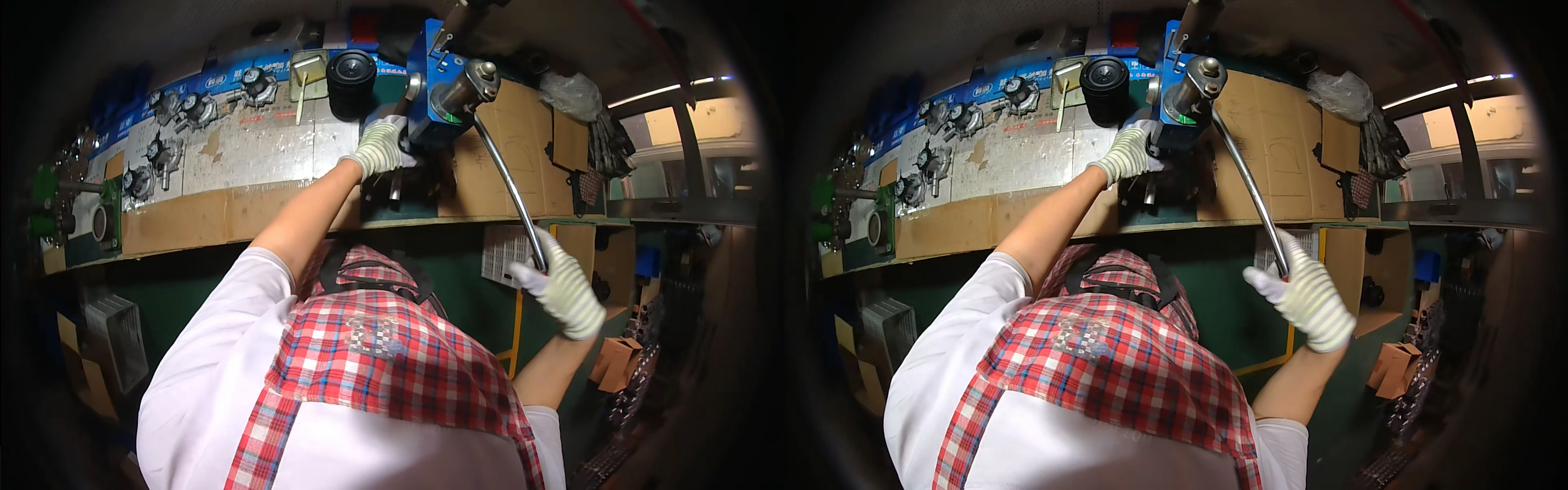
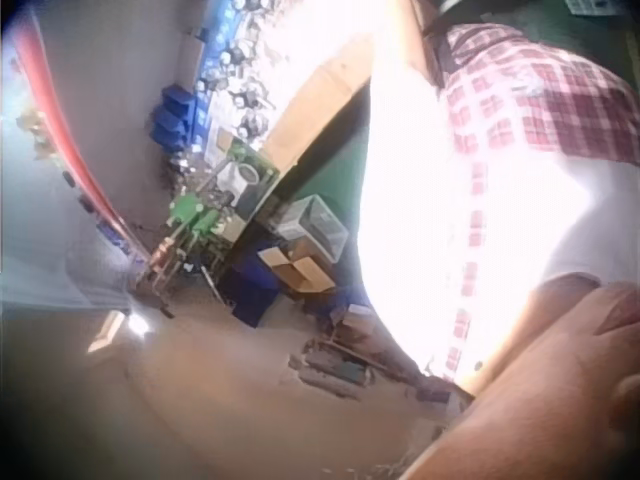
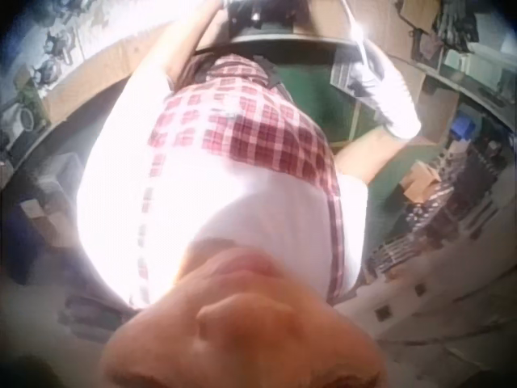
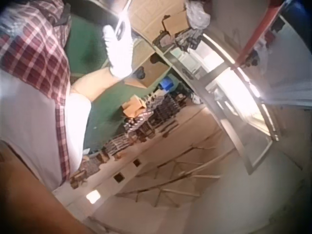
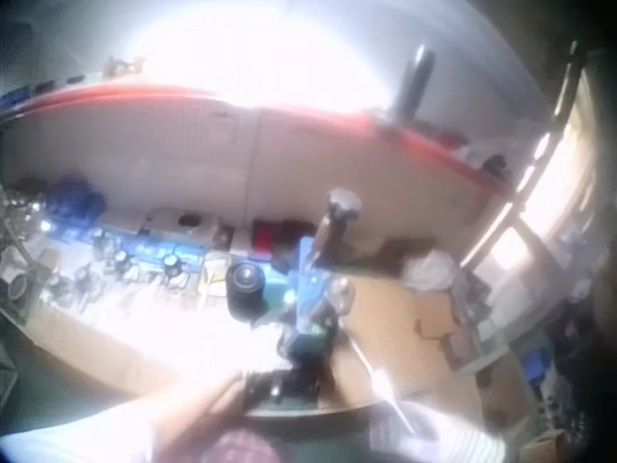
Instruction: The person repeatedly picks up metal housings and black rubber boots, places them into a blue press, and uses a lever to press the boots onto the housings. They then remove the assembled units and place them on a nearby table.
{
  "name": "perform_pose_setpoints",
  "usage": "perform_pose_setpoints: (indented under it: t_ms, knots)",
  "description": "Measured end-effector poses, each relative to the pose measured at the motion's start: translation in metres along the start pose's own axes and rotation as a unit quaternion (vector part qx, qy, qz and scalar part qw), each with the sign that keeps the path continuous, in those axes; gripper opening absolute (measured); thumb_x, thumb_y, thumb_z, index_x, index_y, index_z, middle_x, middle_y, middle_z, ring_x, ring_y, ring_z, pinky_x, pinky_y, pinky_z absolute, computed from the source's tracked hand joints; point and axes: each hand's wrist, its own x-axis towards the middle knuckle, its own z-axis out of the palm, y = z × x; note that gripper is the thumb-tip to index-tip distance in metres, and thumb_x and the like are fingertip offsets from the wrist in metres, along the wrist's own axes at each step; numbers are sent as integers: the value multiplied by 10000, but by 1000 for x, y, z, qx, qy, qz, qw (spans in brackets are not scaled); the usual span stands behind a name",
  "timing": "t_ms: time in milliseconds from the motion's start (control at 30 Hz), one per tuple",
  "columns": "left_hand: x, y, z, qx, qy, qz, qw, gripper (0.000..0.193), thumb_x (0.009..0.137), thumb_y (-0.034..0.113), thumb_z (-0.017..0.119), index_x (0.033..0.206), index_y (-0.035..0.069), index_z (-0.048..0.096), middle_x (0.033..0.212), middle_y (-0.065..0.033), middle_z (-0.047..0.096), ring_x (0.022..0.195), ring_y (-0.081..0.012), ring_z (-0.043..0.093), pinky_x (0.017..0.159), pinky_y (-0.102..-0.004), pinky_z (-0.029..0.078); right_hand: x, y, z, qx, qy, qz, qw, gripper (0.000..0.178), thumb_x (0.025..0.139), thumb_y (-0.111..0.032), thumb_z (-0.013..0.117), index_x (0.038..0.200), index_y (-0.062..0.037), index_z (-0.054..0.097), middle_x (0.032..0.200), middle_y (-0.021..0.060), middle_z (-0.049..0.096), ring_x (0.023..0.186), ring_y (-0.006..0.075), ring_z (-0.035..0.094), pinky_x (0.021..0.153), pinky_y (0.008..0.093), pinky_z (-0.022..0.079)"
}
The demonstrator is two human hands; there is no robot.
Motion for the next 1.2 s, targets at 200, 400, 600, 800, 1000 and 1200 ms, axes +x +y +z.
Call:
perform_pose_setpoints:
  t_ms: [200,400,600,800,1000,1200]
  knots:
    - [7,3,6,-2,-22,-8,1000,901,611,507,867,1306,13,575,1291,-211,593,1215,-397,555,1043,-450,443,52,96,84,-219,33,107,969,500,985,-420,554,1230,14,590,1049,330,659,1026,483,626,873,519,504]
    - [10,7,4,-9,-21,9,1000,815,621,518,864,1210,19,606,1240,-203,612,1178,-401,568,1018,-458,450,106,136,129,-217,145,80,962,391,1008,-386,502,1113,-40,652,1009,256,696,959,474,639,836,530,521]
    - [4,7,1,-4,0,7,1000,751,607,503,875,1133,28,627,1180,-203,633,1126,-404,591,976,-462,469,98,105,114,-167,97,93,977,428,1009,-416,507,963,-46,717,921,223,714,910,435,671,805,489,539]
    - [7,5,9,-2,12,8,1000,746,610,486,876,1149,34,628,1166,-201,637,1090,-404,605,972,-459,472,121,132,140,-188,204,105,955,403,1008,-410,510,974,-74,731,901,204,719,875,413,686,776,490,544]
    - [4,11,-2,9,-41,-29,999,861,616,510,861,1276,41,567,1303,-191,580,1214,-396,538,1057,-457,411,150,144,157,-217,262,87,936,375,994,-406,537,1037,-79,716,866,235,707,817,434,687,733,518,548]
    - [-36,-13,8,-127,-29,-83,988,1078,742,490,823,1550,39,271,1505,-266,405,1411,-404,395,1180,-446,322,213,183,188,-172,301,47,937,297,930,-312,616,1121,-88,648,895,203,718,814,435,684,753,531,546]
